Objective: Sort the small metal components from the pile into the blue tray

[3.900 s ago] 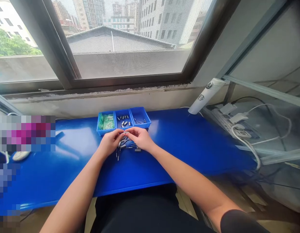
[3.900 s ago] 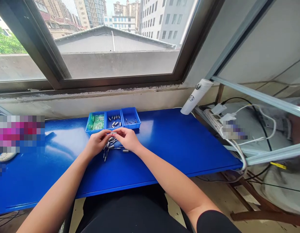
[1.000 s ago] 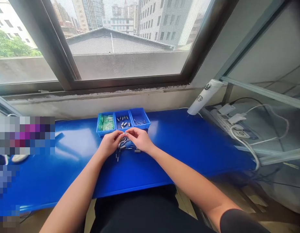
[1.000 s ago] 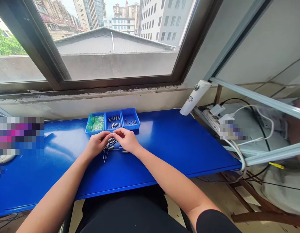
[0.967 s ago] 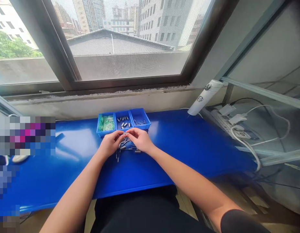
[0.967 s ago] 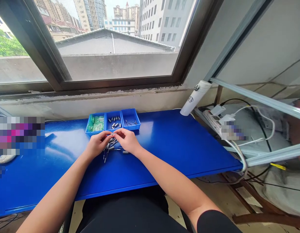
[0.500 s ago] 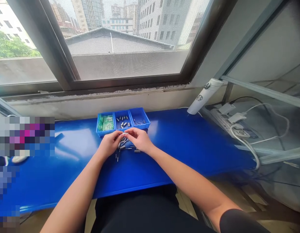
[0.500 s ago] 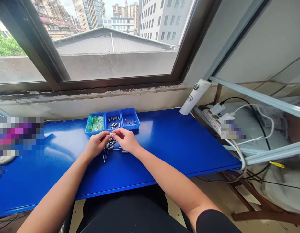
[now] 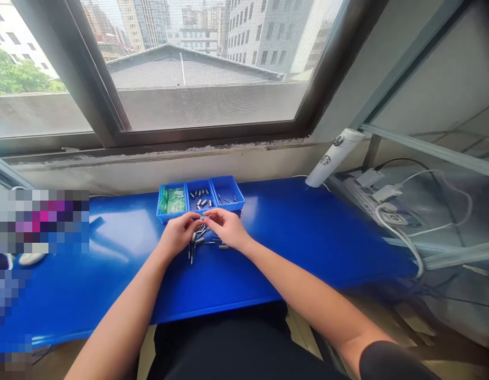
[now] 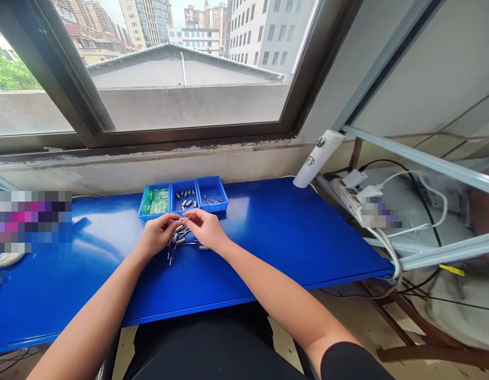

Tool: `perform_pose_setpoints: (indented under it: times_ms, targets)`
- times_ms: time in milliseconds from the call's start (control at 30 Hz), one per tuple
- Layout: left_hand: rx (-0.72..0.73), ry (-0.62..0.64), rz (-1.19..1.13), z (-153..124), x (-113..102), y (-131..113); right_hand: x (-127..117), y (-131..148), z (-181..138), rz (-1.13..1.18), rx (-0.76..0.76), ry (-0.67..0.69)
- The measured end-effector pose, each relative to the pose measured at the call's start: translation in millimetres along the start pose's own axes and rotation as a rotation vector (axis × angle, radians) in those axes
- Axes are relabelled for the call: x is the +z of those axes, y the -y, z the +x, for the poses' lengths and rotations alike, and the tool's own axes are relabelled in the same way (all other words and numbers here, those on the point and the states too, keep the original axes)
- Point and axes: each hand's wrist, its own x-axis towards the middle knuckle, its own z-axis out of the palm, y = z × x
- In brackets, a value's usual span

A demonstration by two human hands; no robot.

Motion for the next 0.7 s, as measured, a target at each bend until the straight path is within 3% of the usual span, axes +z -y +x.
perform_pose_setpoints:
  times_ms: [700]
  targets:
    - [-0.018,0.025,-0.003,0.1,0.7,-2.6,-0.6,-1.8,3.0,0.048,0.039,-0.007]
